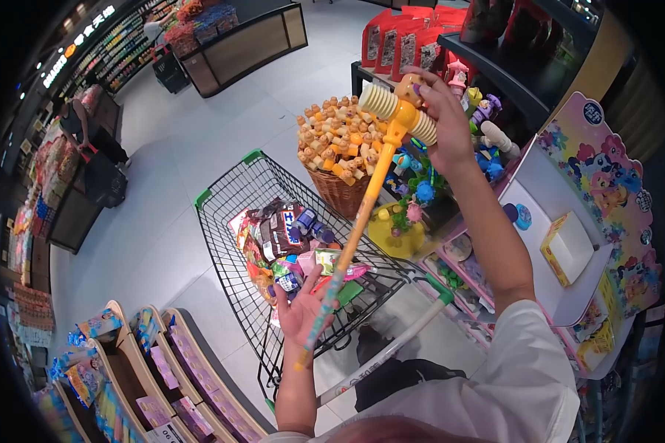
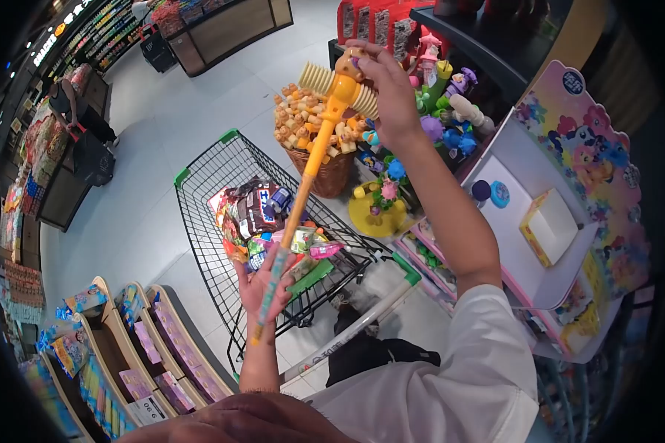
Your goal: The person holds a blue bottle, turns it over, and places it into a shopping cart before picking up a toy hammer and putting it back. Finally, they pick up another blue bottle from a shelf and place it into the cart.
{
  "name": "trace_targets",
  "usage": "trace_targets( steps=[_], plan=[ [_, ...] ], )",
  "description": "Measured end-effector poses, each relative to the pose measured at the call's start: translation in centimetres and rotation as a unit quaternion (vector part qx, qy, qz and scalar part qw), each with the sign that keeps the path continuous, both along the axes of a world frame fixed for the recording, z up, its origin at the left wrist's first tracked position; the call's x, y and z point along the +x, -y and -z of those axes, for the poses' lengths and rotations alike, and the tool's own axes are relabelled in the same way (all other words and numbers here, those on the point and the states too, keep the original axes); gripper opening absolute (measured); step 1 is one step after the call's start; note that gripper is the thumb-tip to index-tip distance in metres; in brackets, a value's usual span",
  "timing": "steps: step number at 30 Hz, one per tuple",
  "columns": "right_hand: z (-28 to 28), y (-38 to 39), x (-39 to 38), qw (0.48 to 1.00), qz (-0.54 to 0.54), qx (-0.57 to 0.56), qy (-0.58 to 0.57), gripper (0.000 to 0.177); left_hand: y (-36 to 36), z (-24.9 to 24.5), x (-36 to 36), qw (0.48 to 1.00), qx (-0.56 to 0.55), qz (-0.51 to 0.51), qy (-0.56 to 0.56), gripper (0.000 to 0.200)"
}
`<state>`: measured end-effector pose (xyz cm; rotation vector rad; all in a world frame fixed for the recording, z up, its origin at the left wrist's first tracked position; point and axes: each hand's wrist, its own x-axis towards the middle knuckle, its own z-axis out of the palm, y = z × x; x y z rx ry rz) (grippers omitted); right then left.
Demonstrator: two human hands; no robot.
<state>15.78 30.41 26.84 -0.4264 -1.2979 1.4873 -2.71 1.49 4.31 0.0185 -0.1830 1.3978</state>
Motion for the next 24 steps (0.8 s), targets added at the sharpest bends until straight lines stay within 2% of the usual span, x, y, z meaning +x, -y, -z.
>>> trace_targets(
  steps=[1,2,3,4,7,8,11,12,13,15,17,18,21,22,24],
  plan=[
    [1.0,-0.5,-0.1,1.000,-0.024,-0.013,0.007,0.033,0.2,-0.2,0.4,0.999,0.039,0.020,-0.030,0.101],
    [2.7,-1.4,-0.2,1.000,-0.008,0.018,0.016,0.036,0.5,-0.5,0.9,0.994,0.078,0.038,-0.061,0.105],
    [3.3,-1.2,-0.2,1.000,-0.001,-0.004,0.024,0.036,0.8,-0.6,1.1,0.988,0.114,0.055,-0.091,0.109],
    [3.8,-0.6,-0.1,0.999,0.006,-0.028,0.033,0.035,1.0,-0.5,1.0,0.978,0.106,0.061,-0.167,0.118],
    [7.1,-1.6,0.5,0.995,0.029,-0.086,0.035,0.034,0.9,-1.8,1.6,0.933,0.112,0.104,-0.325,0.113],
    [7.8,-1.4,0.7,0.992,0.045,-0.107,0.047,0.034,0.8,-3.0,2.3,0.927,0.094,0.089,-0.351,0.099],
    [11.4,-1.6,0.5,0.981,0.081,-0.175,0.023,0.035,0.9,-2.0,1.9,0.881,0.067,0.111,-0.456,0.081],
    [12.1,-0.8,0.2,0.972,0.095,-0.213,-0.001,0.035,1.1,-2.5,2.4,0.907,0.017,0.094,-0.410,0.055],
    [13.0,-0.2,0.0,0.962,0.107,-0.250,-0.023,0.035,1.1,-2.2,2.2,0.908,0.000,0.104,-0.407,0.051],
    [17.2,-0.6,0.2,0.955,-0.021,-0.267,-0.124,0.042,0.8,-1.7,1.4,0.909,-0.037,0.120,-0.398,0.043],
    [19.4,0.5,-0.4,0.916,-0.142,-0.308,-0.215,0.047,0.8,-2.1,1.2,0.888,-0.061,0.122,-0.440,0.039],
    [20.5,1.2,-0.7,0.917,-0.161,-0.294,-0.215,0.060,0.8,-2.0,0.9,0.879,-0.068,0.129,-0.454,0.039],
    [22.2,2.1,-0.7,0.844,-0.258,-0.345,-0.321,0.072,0.9,-1.6,0.8,0.869,-0.073,0.141,-0.468,0.040],
    [22.4,2.5,-0.7,0.857,-0.254,-0.324,-0.309,0.087,0.7,-1.5,1.0,0.873,-0.070,0.147,-0.460,0.040],
    [23.1,2.6,-0.6,0.842,-0.271,-0.323,-0.336,0.092,0.6,-1.4,1.3,0.876,-0.078,0.170,-0.445,0.041]
  ],
)
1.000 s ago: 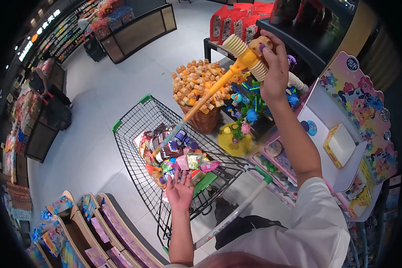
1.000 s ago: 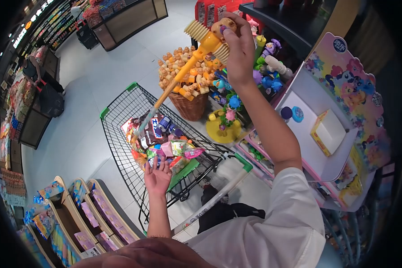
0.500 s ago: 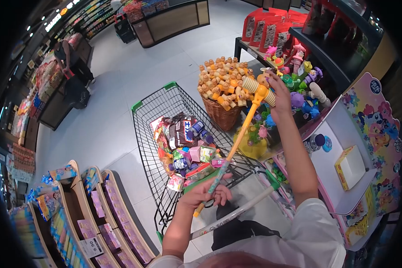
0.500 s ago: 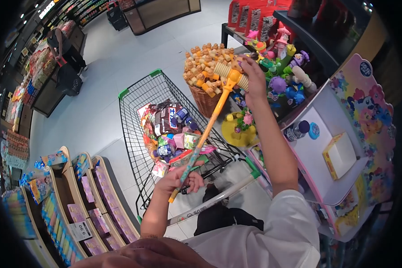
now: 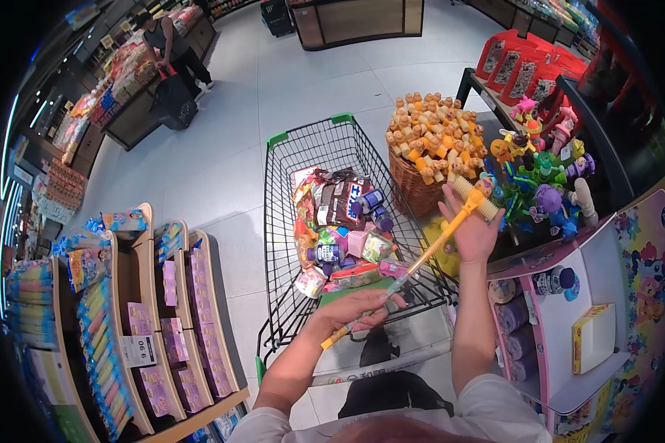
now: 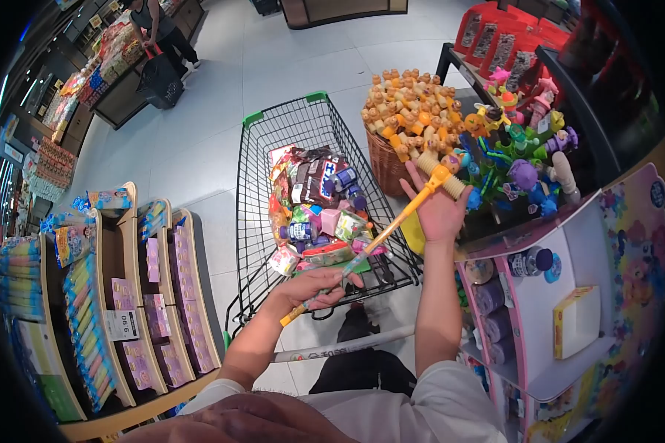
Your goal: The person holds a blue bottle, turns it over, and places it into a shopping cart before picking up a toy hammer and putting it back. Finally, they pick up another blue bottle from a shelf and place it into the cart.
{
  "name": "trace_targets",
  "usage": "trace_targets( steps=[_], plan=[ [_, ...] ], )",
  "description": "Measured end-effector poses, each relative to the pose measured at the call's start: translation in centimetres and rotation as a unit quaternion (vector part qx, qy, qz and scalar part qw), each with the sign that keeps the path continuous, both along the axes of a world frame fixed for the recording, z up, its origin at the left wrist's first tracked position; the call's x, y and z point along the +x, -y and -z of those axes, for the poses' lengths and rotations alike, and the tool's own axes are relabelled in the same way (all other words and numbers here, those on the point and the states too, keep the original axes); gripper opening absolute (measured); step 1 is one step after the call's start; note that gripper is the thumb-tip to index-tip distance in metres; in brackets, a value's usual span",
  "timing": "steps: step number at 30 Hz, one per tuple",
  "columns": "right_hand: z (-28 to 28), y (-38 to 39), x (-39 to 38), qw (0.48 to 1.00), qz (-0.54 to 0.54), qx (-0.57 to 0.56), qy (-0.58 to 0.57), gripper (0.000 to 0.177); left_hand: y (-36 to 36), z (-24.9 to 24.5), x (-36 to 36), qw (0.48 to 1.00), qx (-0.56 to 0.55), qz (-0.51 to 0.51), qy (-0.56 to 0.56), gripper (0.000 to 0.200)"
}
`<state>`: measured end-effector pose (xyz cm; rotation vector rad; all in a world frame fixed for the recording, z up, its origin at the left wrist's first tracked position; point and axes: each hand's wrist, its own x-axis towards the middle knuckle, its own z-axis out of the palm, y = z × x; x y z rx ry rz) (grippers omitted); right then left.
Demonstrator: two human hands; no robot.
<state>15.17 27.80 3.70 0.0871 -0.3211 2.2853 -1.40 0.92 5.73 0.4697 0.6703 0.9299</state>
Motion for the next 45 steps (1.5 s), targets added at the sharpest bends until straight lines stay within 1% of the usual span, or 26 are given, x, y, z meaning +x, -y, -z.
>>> trace_targets(
  steps=[1,2,4,5,7,8,9,10,12,14,17,18,19,20,21,22,23,25,28,31,33,35,38,40,42,45],
  plan=[
    [0.1,-0.1,0.1,1.000,0.000,-0.001,-0.016,0.094,-0.1,0.3,0.0,1.000,0.001,0.002,-0.006,0.041],
    [0.2,-0.4,0.4,0.999,0.028,-0.007,0.014,0.097,-0.1,0.6,0.0,1.000,0.002,0.008,-0.011,0.041],
    [1.0,-1.0,1.0,0.999,0.008,-0.032,-0.036,0.095,-0.3,0.0,0.3,1.000,-0.007,0.022,-0.014,0.037],
    [1.2,-1.5,1.2,0.997,-0.003,-0.042,-0.063,0.094,-0.7,0.5,0.8,0.998,-0.003,0.018,-0.053,0.034],
    [0.7,-1.4,1.0,0.999,0.031,-0.032,-0.024,0.092,-0.8,1.5,1.9,0.991,0.003,0.015,-0.130,0.032],
    [0.8,-1.5,1.1,0.998,0.041,-0.040,-0.017,0.091,-0.8,1.8,2.3,0.991,-0.047,-0.007,-0.126,0.028],
    [0.8,-1.6,1.2,0.998,0.052,-0.046,-0.010,0.091,-1.0,2.2,2.5,0.987,-0.051,-0.019,-0.148,0.026],
    [0.2,-1.4,1.1,0.997,0.051,-0.054,-0.016,0.078,-1.3,2.9,2.4,0.983,-0.054,-0.032,-0.170,0.025],
    [2.1,-2.4,1.3,0.994,0.077,-0.071,-0.017,0.067,-1.4,4.2,2.2,0.974,-0.069,-0.063,-0.204,0.022],
    [2.8,-2.7,1.3,0.992,0.093,-0.089,0.005,0.054,-1.5,3.3,1.7,0.970,-0.066,-0.067,-0.223,0.022],
    [4.7,-3.2,1.0,0.990,0.115,-0.068,0.037,0.058,-1.4,1.8,1.2,0.960,-0.082,-0.076,-0.257,0.023],
    [4.7,-3.0,0.7,0.986,0.130,-0.085,0.064,0.067,-1.4,1.8,0.9,0.955,-0.078,-0.080,-0.276,0.023],
    [3.4,-2.4,0.4,0.989,0.114,-0.072,0.053,0.071,-1.4,1.9,1.0,0.949,-0.074,-0.085,-0.294,0.024],
    [2.1,-1.7,0.3,0.993,0.098,-0.059,0.042,0.075,-1.3,2.8,1.1,0.934,-0.082,-0.121,-0.327,0.026],
    [0.8,-1.2,0.1,0.995,0.081,-0.047,0.030,0.078,-1.3,3.7,1.0,0.928,-0.054,-0.134,-0.344,0.025],
    [0.3,-1.1,-0.1,0.997,0.076,-0.018,0.029,0.088,-1.3,4.4,0.7,0.921,-0.026,-0.147,-0.360,0.024],
    [-0.2,-1.1,-0.2,0.997,0.069,-0.002,0.016,0.087,-1.3,5.0,0.6,0.913,0.001,-0.161,-0.376,0.023],
    [-0.7,-0.8,-0.1,0.998,0.056,0.026,-0.008,0.086,-1.2,4.9,0.9,0.898,-0.004,-0.177,-0.403,0.027],
    [-0.2,-0.7,0.6,0.997,0.059,-0.008,-0.047,0.083,-1.1,4.6,1.1,0.876,-0.001,-0.185,-0.446,0.032],
    [1.1,-1.6,0.9,0.995,0.045,-0.036,-0.085,0.073,-0.9,5.0,1.1,0.838,0.020,-0.192,-0.510,0.035],
    [2.3,-2.2,1.0,0.994,0.049,-0.036,-0.087,0.066,-0.9,5.1,1.2,0.803,0.048,-0.201,-0.559,0.036],
    [3.2,-2.7,1.1,0.994,0.059,-0.043,-0.079,0.061,-1.0,4.7,1.3,0.793,0.047,-0.197,-0.575,0.037],
    [2.0,-1.9,0.8,0.994,0.075,-0.066,-0.048,0.060,-1.0,4.9,1.4,0.778,0.061,-0.206,-0.590,0.037],
    [-0.4,-0.7,0.5,0.993,0.081,-0.085,-0.024,0.062,-1.0,5.1,1.5,0.766,0.080,-0.224,-0.598,0.037],
    [-0.3,-0.7,0.4,0.993,0.082,-0.086,-0.023,0.063,-1.3,4.6,1.7,0.749,0.102,-0.249,-0.605,0.035],
    [0.3,-1.1,0.3,0.994,0.062,-0.084,-0.040,0.062,-1.4,2.2,1.8,0.703,0.046,-0.204,-0.680,0.032]
  ],
)
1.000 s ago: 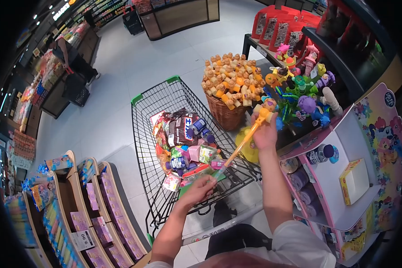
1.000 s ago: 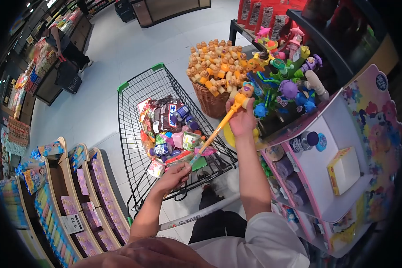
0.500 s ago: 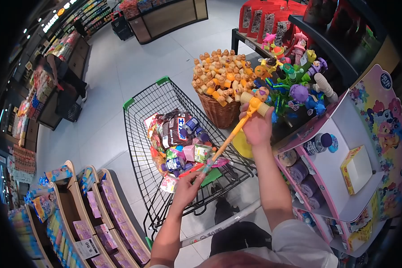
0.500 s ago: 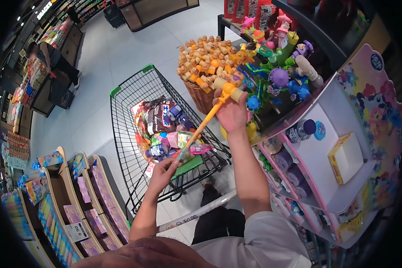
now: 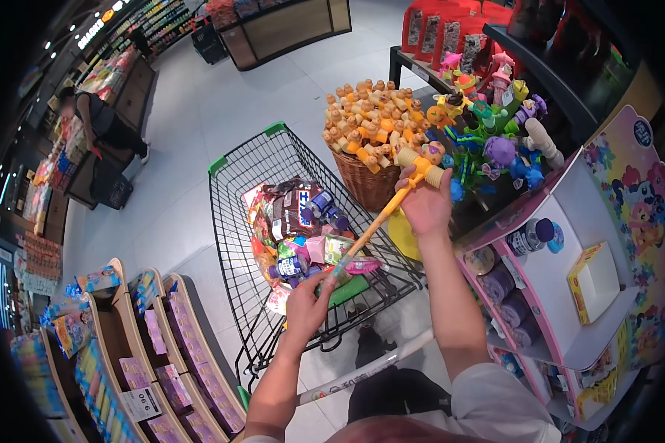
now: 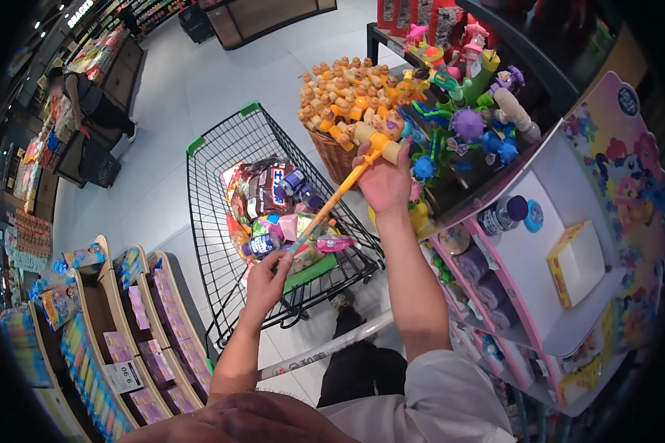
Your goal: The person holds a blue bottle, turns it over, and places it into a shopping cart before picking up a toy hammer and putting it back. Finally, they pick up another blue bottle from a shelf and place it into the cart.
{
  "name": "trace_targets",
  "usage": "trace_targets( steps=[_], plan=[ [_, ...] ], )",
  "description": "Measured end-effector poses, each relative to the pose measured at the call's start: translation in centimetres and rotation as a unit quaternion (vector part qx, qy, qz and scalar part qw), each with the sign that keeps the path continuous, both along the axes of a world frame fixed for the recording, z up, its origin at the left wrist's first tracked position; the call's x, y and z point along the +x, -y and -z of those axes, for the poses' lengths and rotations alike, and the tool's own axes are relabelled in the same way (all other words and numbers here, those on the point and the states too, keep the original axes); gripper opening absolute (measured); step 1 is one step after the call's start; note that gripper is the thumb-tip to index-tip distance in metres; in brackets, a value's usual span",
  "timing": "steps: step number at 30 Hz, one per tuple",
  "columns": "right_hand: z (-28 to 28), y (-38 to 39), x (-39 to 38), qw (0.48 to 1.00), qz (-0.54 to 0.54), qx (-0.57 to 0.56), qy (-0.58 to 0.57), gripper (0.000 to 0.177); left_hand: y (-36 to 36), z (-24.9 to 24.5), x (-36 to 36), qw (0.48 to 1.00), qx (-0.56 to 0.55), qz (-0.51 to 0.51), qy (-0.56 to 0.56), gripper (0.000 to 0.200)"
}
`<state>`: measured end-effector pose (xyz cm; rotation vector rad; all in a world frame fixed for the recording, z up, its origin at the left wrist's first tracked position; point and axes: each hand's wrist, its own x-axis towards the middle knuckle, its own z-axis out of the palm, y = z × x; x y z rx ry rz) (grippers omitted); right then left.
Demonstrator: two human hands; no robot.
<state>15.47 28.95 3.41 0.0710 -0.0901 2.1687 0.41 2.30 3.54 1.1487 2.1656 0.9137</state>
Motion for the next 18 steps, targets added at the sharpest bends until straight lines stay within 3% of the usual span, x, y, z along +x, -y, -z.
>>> trace_targets(
  steps=[3,13,18],
  plan=[
    [1.8,-0.9,-0.2,1.000,0.014,0.006,0.014,0.062,-0.2,-1.4,0.4,0.997,-0.012,-0.018,-0.079,0.029],
    [-0.3,0.4,-0.4,0.999,0.028,-0.002,0.019,0.060,-0.2,-0.4,0.3,0.990,0.045,-0.015,-0.135,0.028],
    [3.1,-0.9,-0.1,1.000,0.009,0.019,-0.013,0.066,-0.1,-0.4,0.5,0.988,0.036,-0.005,-0.147,0.030]
  ],
)
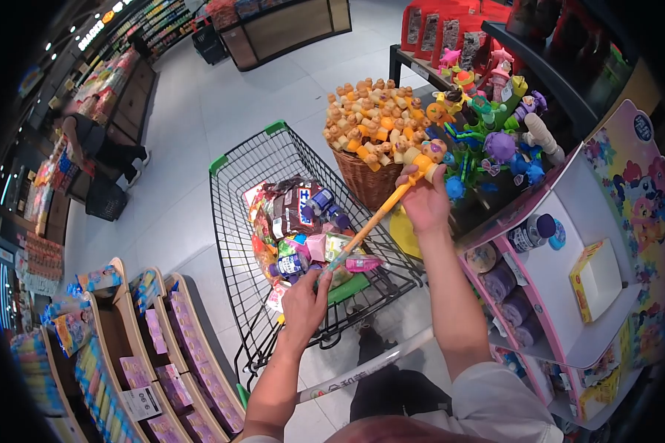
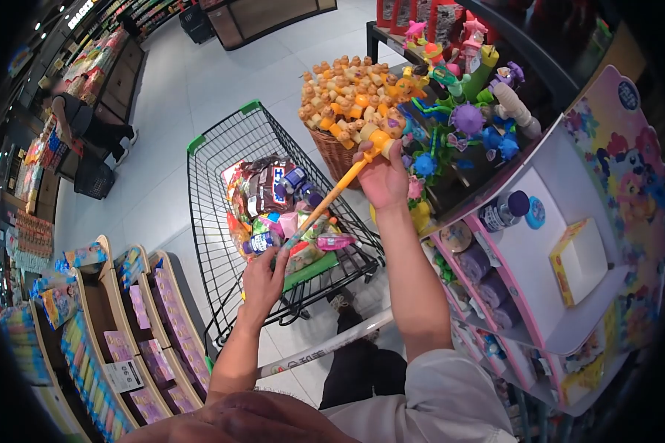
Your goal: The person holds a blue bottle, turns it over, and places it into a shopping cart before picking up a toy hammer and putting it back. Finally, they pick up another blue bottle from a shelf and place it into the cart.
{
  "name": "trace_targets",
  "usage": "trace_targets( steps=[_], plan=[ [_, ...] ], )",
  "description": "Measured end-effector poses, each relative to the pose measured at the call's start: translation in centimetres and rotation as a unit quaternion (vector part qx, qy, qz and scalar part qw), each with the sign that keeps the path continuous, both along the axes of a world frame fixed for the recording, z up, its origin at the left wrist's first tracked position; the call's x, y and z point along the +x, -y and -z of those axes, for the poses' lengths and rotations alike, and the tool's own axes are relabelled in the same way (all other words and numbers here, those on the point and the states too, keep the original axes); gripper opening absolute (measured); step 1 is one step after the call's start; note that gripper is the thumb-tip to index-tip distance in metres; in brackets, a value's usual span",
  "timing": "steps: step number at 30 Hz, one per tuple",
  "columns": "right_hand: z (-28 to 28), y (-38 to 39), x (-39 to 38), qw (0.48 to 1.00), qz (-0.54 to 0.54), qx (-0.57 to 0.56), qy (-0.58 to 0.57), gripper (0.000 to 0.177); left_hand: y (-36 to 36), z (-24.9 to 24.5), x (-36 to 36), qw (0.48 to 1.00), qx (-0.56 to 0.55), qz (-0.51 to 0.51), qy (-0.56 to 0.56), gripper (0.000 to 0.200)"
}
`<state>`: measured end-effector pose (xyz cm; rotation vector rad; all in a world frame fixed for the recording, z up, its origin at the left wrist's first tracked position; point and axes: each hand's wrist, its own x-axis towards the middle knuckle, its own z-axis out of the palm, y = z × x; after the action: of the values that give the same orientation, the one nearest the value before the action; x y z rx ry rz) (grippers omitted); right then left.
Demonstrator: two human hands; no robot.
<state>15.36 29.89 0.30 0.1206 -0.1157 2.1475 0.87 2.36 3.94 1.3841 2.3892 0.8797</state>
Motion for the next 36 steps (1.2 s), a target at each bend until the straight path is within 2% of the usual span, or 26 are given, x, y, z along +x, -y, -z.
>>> trace_targets(
  steps=[7,13,16,22,28,31,34,36],
  plan=[
    [-3.5,1.9,-0.4,0.999,0.025,0.003,0.036,0.063,0.2,0.1,0.1,0.999,-0.043,-0.008,-0.020,0.036],
    [-0.1,-0.1,0.0,1.000,-0.008,0.013,-0.027,0.065,0.3,0.7,0.4,0.999,-0.030,0.005,-0.021,0.037],
    [-0.6,0.4,-0.1,1.000,0.001,-0.029,0.007,0.065,0.2,0.7,0.2,0.999,-0.034,0.013,-0.027,0.035],
    [-2.3,1.6,-0.5,0.998,0.031,-0.004,0.053,0.071,0.3,0.8,0.0,0.999,-0.044,0.005,-0.025,0.037],
    [-2.6,1.3,-0.1,0.998,-0.014,0.042,0.049,0.071,0.3,1.0,0.1,0.999,-0.027,0.017,-0.028,0.036],
    [-1.8,0.9,-0.1,0.999,-0.009,0.019,0.041,0.068,0.3,0.9,0.1,0.999,-0.032,0.018,-0.029,0.034],
    [-0.4,0.4,-0.3,0.995,0.035,0.004,0.095,0.064,0.2,0.8,0.2,0.998,-0.046,0.021,-0.027,0.032],
    [0.1,0.2,-0.3,0.996,0.033,-0.006,0.077,0.063,0.3,1.2,0.2,0.999,-0.032,0.022,-0.018,0.032]
  ],
)
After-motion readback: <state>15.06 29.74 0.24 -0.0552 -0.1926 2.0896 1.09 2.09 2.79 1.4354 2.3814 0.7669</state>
